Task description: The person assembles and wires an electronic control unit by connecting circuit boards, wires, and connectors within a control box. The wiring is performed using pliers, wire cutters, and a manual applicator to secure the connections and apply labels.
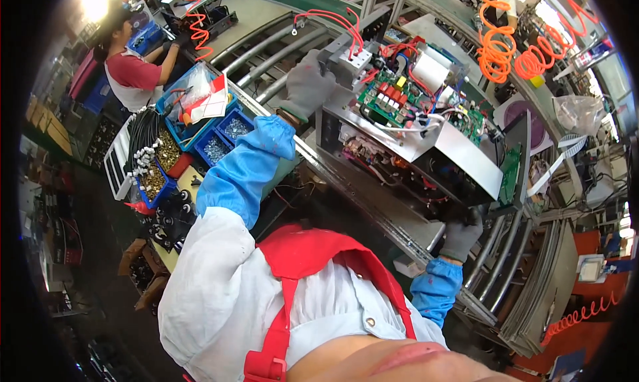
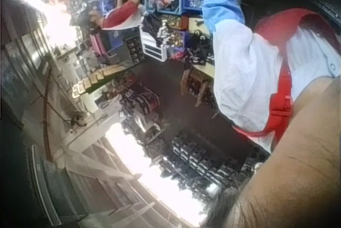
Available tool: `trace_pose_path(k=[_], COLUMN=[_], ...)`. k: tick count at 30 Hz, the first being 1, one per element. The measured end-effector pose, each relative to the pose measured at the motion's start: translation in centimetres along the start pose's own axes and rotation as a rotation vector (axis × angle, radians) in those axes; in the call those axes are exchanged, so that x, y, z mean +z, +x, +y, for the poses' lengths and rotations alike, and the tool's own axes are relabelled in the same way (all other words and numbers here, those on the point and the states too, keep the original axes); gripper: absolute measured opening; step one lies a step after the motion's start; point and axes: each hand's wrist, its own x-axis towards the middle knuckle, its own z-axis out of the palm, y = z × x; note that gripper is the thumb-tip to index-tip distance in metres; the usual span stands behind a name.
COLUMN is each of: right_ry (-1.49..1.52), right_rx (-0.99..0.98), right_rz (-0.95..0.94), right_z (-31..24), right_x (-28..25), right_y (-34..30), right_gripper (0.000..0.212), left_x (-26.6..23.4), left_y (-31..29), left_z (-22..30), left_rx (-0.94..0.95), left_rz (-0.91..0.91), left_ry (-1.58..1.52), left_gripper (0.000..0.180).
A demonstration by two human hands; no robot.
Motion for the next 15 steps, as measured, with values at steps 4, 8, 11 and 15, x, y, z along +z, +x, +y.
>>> trace_pose_path(k=[4, 8, 11, 15], right_ry=[0.487, 0.65, 0.386, 0.093], right_rx=[0.189, 0.345, 0.487, 0.802], right_rz=[0.121, 0.131, -0.083, -0.771], right_z=[1.5, -2.9, -1.4, -12.3], right_x=[1.0, 2.6, 0.3, -1.6], right_y=[-1.4, -5.7, -5.6, -1.4], right_gripper=[0.015, 0.029, 0.026, 0.033], left_x=[0.6, -0.4, -3.5, -3.8], left_y=[0.8, 3.7, 5.4, 12.0], left_z=[-0.6, -2.8, 0.6, 1.1], left_rx=[0.012, -0.073, -0.063, 0.212], left_rz=[0.001, -0.185, -0.281, -0.425], left_ry=[-0.022, -0.096, -0.569, -0.229], left_gripper=[0.03, 0.04, 0.038, 0.04])
